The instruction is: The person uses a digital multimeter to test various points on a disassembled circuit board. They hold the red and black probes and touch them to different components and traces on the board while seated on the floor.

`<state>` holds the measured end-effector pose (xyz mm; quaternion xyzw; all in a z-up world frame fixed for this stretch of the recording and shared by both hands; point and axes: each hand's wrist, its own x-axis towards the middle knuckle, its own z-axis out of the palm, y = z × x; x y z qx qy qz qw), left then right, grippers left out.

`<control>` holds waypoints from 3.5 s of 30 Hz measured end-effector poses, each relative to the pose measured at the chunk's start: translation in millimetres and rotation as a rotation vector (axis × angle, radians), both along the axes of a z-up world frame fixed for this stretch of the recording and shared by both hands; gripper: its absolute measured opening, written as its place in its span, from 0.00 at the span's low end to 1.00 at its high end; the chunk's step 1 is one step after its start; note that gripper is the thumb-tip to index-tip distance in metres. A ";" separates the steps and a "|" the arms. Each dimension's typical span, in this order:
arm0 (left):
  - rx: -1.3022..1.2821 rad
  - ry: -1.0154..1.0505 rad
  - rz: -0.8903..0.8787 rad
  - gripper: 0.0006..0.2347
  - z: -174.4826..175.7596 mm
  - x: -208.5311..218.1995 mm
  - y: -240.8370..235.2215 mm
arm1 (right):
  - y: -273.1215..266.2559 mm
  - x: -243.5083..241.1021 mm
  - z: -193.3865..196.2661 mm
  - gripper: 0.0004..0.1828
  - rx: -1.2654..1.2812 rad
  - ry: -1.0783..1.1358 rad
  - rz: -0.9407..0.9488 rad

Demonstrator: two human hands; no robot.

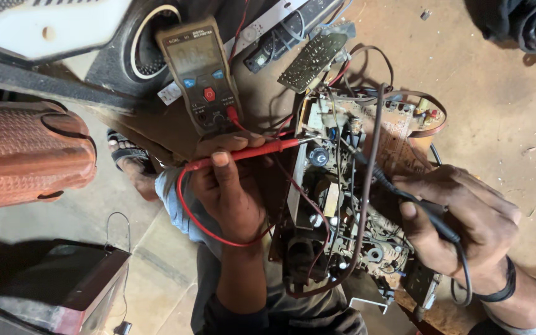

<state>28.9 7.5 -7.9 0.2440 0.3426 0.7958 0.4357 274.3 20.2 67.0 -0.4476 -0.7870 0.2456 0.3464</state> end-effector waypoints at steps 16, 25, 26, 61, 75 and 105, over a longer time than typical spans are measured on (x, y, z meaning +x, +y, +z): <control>-0.042 0.536 -0.028 0.10 19.4 0.5 -0.4 | -2.9 2.3 1.2 0.07 0.131 -0.080 -0.067; -0.049 0.681 -0.030 0.05 28.1 4.2 -4.8 | 12.0 -14.4 35.8 0.16 0.161 -0.340 0.372; -0.023 0.665 -0.030 0.05 26.6 4.0 -4.2 | 10.2 -13.4 40.2 0.13 0.121 -0.362 0.314; 0.035 0.768 -0.025 0.06 17.6 -2.0 -12.1 | -1.2 15.1 10.7 0.08 -0.753 0.793 0.263; 0.011 0.710 -0.008 0.07 8.7 6.5 -7.5 | -4.6 34.8 -10.2 0.06 -0.643 0.917 0.407; 0.028 0.775 0.008 0.10 8.9 6.9 -8.5 | 4.0 33.6 -9.9 0.09 -0.651 0.918 0.316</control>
